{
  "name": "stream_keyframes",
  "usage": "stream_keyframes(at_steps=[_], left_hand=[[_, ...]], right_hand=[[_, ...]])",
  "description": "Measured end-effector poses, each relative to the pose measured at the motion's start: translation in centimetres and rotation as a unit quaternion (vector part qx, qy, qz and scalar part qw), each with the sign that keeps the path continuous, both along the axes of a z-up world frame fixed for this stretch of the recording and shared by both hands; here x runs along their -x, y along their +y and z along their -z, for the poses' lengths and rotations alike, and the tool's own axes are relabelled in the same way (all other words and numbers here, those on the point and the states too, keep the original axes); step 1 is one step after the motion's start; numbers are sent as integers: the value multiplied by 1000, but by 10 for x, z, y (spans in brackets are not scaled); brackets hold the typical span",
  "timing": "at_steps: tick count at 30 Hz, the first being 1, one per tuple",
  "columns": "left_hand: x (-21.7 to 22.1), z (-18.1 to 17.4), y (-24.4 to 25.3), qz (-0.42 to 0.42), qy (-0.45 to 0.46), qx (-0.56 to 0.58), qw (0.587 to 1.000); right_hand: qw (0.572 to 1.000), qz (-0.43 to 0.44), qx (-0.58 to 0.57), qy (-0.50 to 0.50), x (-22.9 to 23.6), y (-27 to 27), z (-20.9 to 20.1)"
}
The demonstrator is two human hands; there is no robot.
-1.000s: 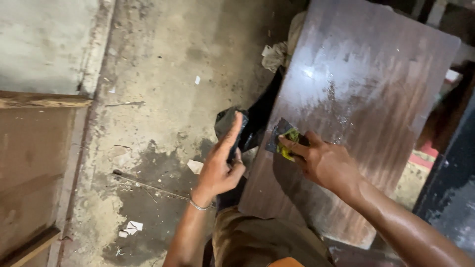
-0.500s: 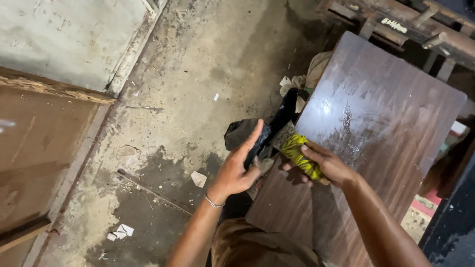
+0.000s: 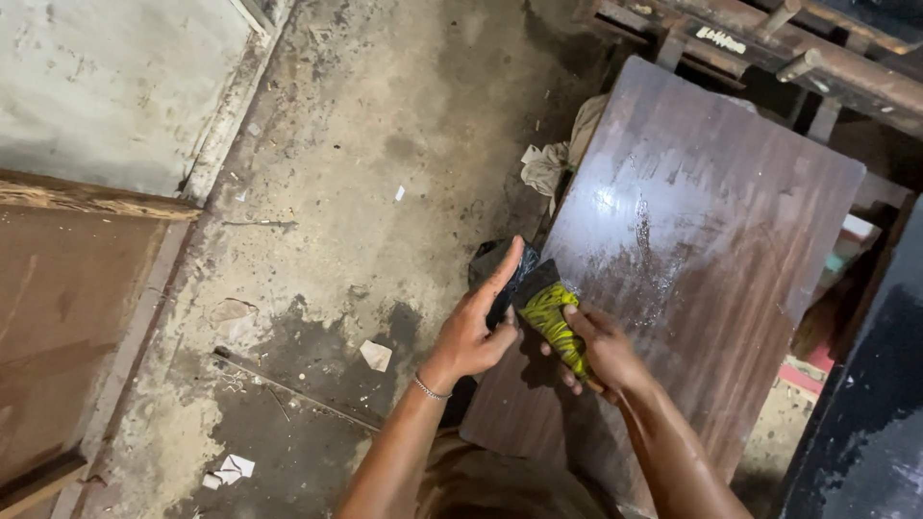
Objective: The person scrapes a light-colored rectangular board with a yellow-handled scraper, removing a white residue. They then move to a dark-colored board and continue scraping its surface. The person holds a black plastic bag in the left hand throughout.
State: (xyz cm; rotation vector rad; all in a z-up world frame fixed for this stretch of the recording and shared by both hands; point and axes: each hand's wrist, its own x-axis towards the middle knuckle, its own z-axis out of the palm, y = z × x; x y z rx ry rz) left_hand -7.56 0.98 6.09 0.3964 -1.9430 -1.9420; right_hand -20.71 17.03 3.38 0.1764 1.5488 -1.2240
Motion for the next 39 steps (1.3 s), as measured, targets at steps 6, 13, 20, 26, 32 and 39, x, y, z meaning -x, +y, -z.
stream_keyframes(at_steps=[6,13,20,26,32,39], left_hand=[[0,8,6,3,30,-30,999],[-6,18,5,-9,41,-30,999],[-13,23,6,-20,65,-34,997],[-19,21,12,-31,89,-78,992],[-25,34,15,-26,121,-93,988],[-29,30,19,4,137,-192,972]], right_hand=[[998,47,7,36,-3,11,16],[993,26,1,111,9,16,-3],[957,-161,-80,227,37,-12,-74],[869,-376,-195,255,44,-71,-103],[802,-470,-237,283,31,-104,-126],[799,-491,-213,273,25,-111,-146]])
